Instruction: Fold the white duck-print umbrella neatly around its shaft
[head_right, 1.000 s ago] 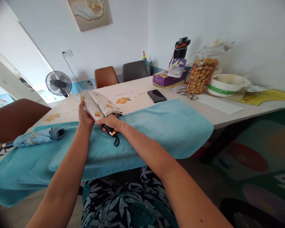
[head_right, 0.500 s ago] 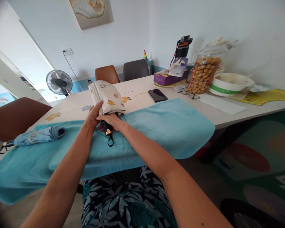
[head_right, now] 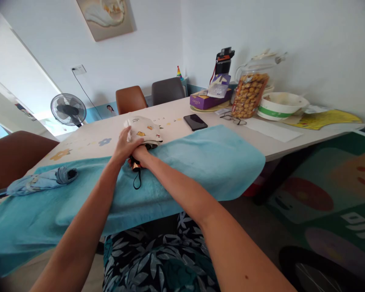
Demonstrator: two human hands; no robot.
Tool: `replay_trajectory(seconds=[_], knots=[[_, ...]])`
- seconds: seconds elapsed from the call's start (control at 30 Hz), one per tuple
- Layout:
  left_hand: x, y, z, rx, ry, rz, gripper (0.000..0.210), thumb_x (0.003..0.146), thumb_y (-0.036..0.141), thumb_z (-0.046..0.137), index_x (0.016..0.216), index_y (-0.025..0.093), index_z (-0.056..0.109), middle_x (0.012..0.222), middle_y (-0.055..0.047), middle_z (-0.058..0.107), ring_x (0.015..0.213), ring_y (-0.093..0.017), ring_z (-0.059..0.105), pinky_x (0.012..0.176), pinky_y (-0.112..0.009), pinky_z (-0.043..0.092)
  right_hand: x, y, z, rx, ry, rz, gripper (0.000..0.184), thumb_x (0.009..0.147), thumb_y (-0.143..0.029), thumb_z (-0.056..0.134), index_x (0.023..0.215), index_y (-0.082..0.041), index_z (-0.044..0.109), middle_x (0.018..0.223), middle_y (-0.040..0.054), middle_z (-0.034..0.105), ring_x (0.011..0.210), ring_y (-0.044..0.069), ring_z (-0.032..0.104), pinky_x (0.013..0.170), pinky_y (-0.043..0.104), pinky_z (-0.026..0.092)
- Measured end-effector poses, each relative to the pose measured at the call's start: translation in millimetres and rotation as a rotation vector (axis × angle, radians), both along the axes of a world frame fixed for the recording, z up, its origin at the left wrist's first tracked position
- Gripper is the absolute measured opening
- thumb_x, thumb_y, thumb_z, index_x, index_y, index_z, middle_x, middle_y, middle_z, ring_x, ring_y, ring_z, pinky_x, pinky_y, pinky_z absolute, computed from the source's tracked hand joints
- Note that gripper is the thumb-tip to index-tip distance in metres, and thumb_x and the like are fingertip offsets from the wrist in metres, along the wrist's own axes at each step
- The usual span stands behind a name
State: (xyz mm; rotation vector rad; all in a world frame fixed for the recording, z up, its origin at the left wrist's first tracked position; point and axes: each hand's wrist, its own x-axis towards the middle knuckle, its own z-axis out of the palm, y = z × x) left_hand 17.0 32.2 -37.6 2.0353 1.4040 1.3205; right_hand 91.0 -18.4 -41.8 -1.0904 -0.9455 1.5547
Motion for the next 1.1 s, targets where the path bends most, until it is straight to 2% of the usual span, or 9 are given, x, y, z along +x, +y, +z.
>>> replay_trajectory(seconds=[0.1,0.3,0.4,0.47,0.6,0.73,0.8,0.97,1.1], knots=[[8,-1,7.2,0.083,0.295,-0.057,0.055,0.065,0.029,0.07,0.118,0.018,0.062,0.139,-0.011,0.049,0.133,-0.027,0.038,0.113,-0.04,0.024,-1,0,-1.4,0.025,0.002,0.014,0.027,0.102,-0.026,0.031,0.083,-0.017,0.047,0.047,-0.0057,0.041,0.033,0.009,0.041,0.036,0.019,0.036],[19,-3,30.5,0.175,0.74,-0.112,0.042,0.067,0.026,0.065,0.109,0.022,0.067,0.132,-0.009,0.055,0.129,-0.029,0.04,0.112,-0.05,0.017,0,1,-3.0,0.04,-0.044,0.073,0.025,0.099,-0.017,0.035,0.075,-0.02,0.042,0.05,-0.0041,0.043,0.036,0.01,0.043,0.035,0.02,0.038],[29,-4,37.1,0.233,0.855,-0.167,0.03,0.071,0.025,0.06,0.099,0.022,0.07,0.123,-0.008,0.061,0.124,-0.03,0.044,0.112,-0.053,0.015,1,-1,-0.9,0.032,-0.056,0.083,0.027,0.099,-0.015,0.032,0.074,-0.02,0.041,0.048,-0.0047,0.043,0.035,0.009,0.042,0.035,0.019,0.037],[34,-5,38.7,0.252,0.841,-0.16,0.022,0.074,0.023,0.056,0.09,0.021,0.072,0.114,-0.008,0.065,0.118,-0.028,0.05,0.111,-0.049,0.019,1,-3,0.4,0.035,-0.053,0.082,0.027,0.099,-0.013,0.032,0.074,-0.02,0.04,0.046,-0.0055,0.042,0.033,0.008,0.042,0.035,0.018,0.037],[31,-3,37.7,0.254,0.527,0.003,0.026,0.077,0.017,0.049,0.089,0.022,0.071,0.109,-0.007,0.067,0.108,-0.024,0.056,0.101,-0.039,0.036,0,-2,0.3,0.022,-0.055,0.049,0.026,0.096,-0.011,0.039,0.071,-0.019,0.042,0.042,-0.0054,0.042,0.033,0.009,0.043,0.033,0.019,0.038],[5,8,29.1,0.261,-0.092,0.326,0.022,0.082,0.022,0.046,0.092,0.018,0.065,0.099,-0.008,0.066,0.097,-0.022,0.059,0.089,-0.036,0.045,3,3,-0.8,-0.038,-0.036,0.043,0.021,0.086,-0.008,0.055,0.068,-0.016,0.046,0.045,-0.0044,0.046,0.035,0.009,0.046,0.032,0.02,0.042],[-10,15,20.7,0.216,-0.406,0.433,0.019,0.083,0.025,0.045,0.088,0.015,0.061,0.09,-0.008,0.064,0.088,-0.02,0.06,0.082,-0.034,0.049,4,4,-0.2,-0.062,-0.02,0.056,0.019,0.084,-0.009,0.058,0.069,-0.015,0.049,0.047,-0.0041,0.048,0.035,0.009,0.046,0.032,0.021,0.043],[-32,18,2.6,-0.043,-1.029,0.404,0.016,0.078,0.019,0.047,0.092,0.015,0.052,0.09,-0.005,0.059,0.077,-0.014,0.061,0.065,-0.027,0.054,7,2,1.6,-0.071,-0.042,0.08,0.021,0.084,-0.016,0.063,0.068,-0.015,0.05,0.05,-0.0033,0.05,0.034,0.008,0.046,0.03,0.019,0.042],[-35,14,2.4,-0.033,-1.11,0.39,0.019,0.077,0.022,0.048,0.094,0.017,0.05,0.094,-0.005,0.058,0.082,-0.013,0.061,0.063,-0.025,0.055,9,-1,2.1,-0.022,0.02,0.087,0.024,0.084,-0.023,0.067,0.068,-0.015,0.05,0.051,-0.0043,0.05,0.035,0.007,0.046,0.03,0.018,0.043]])
